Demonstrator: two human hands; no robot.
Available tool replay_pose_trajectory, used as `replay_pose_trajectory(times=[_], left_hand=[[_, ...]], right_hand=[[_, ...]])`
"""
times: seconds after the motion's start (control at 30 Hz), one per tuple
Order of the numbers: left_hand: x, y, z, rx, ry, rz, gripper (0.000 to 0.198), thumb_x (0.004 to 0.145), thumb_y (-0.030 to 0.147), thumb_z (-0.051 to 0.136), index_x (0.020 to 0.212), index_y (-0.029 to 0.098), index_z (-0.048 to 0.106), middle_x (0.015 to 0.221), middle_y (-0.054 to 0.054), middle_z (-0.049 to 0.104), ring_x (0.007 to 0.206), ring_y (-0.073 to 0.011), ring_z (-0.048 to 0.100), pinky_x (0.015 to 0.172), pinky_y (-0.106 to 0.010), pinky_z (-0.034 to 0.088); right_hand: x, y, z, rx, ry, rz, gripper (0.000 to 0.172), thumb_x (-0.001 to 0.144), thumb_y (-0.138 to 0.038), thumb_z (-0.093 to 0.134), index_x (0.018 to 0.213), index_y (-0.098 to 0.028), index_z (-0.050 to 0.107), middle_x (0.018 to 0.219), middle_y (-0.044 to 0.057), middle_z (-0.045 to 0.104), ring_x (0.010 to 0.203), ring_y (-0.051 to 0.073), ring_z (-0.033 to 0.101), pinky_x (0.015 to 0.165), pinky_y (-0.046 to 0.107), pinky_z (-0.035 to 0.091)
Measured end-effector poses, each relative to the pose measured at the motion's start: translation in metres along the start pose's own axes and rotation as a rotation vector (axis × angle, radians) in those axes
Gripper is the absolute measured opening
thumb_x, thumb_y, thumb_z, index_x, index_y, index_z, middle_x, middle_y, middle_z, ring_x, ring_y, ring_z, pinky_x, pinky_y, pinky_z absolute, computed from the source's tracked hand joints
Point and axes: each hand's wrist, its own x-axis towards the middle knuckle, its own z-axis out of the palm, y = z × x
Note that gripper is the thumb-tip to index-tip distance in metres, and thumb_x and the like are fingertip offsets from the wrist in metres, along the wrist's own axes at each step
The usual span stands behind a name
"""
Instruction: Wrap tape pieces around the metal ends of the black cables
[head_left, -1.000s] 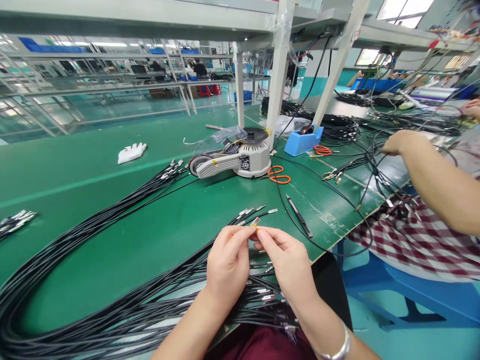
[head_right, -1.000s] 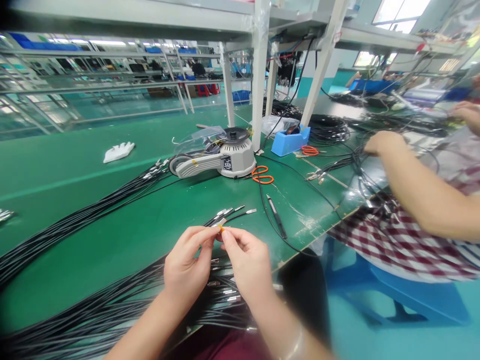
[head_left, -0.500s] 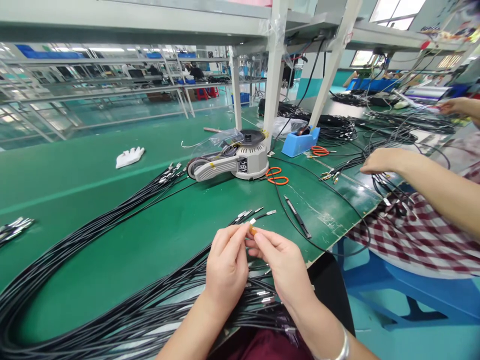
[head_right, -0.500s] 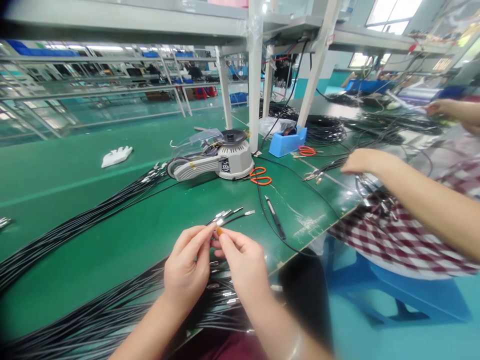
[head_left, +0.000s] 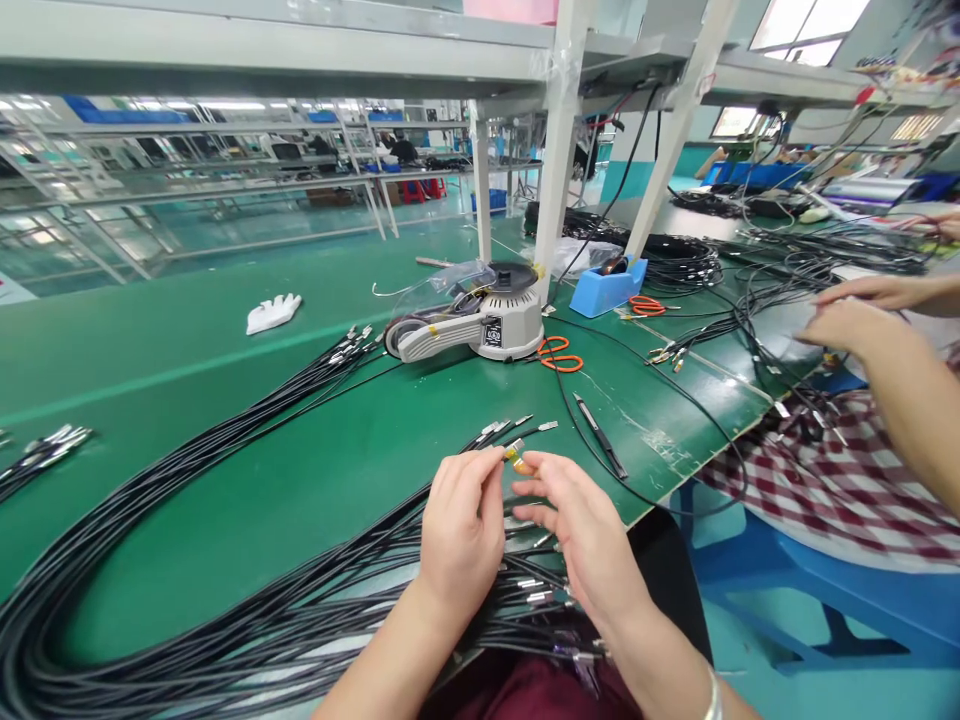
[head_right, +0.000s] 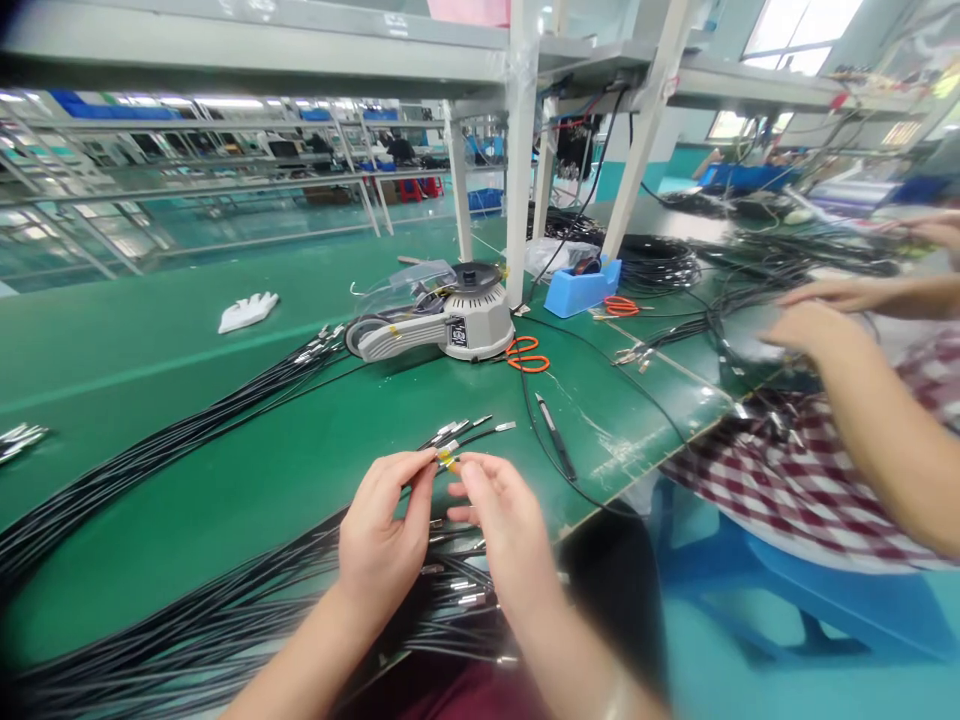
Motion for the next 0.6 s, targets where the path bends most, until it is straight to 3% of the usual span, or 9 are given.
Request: replay_pose_trajectory(times=[0.2, 0.6], left_hand=[[-0.001, 0.0, -0.001, 0.013, 0.007, -0.006, 0.021, 0.083, 0.007, 0.056, 0.102, 0.016, 0.057, 0.09, -0.004, 0.064, 0.081, -0.013, 0.058, 0.074, -0.026, 0.049], [0.005, 0.0, -0.004, 0.038, -0.085, -0.152, 0.009, 0.085, 0.015, 0.055, 0.09, 0.015, 0.063, 0.085, -0.004, 0.062, 0.08, -0.0138, 0.06, 0.075, -0.026, 0.049]], right_hand=[[0.016, 0.005, 0.009, -0.124, -0.012, -0.006, 0.028, 0.072, -0.041, 0.07, 0.076, -0.015, 0.062, 0.069, -0.001, 0.059, 0.066, 0.011, 0.056, 0.061, 0.025, 0.052], [0.015, 0.009, 0.005, -0.236, 0.004, -0.087, 0.023, 0.077, -0.038, 0.066, 0.079, -0.015, 0.064, 0.073, 0.0, 0.063, 0.067, 0.012, 0.058, 0.068, 0.025, 0.049]])
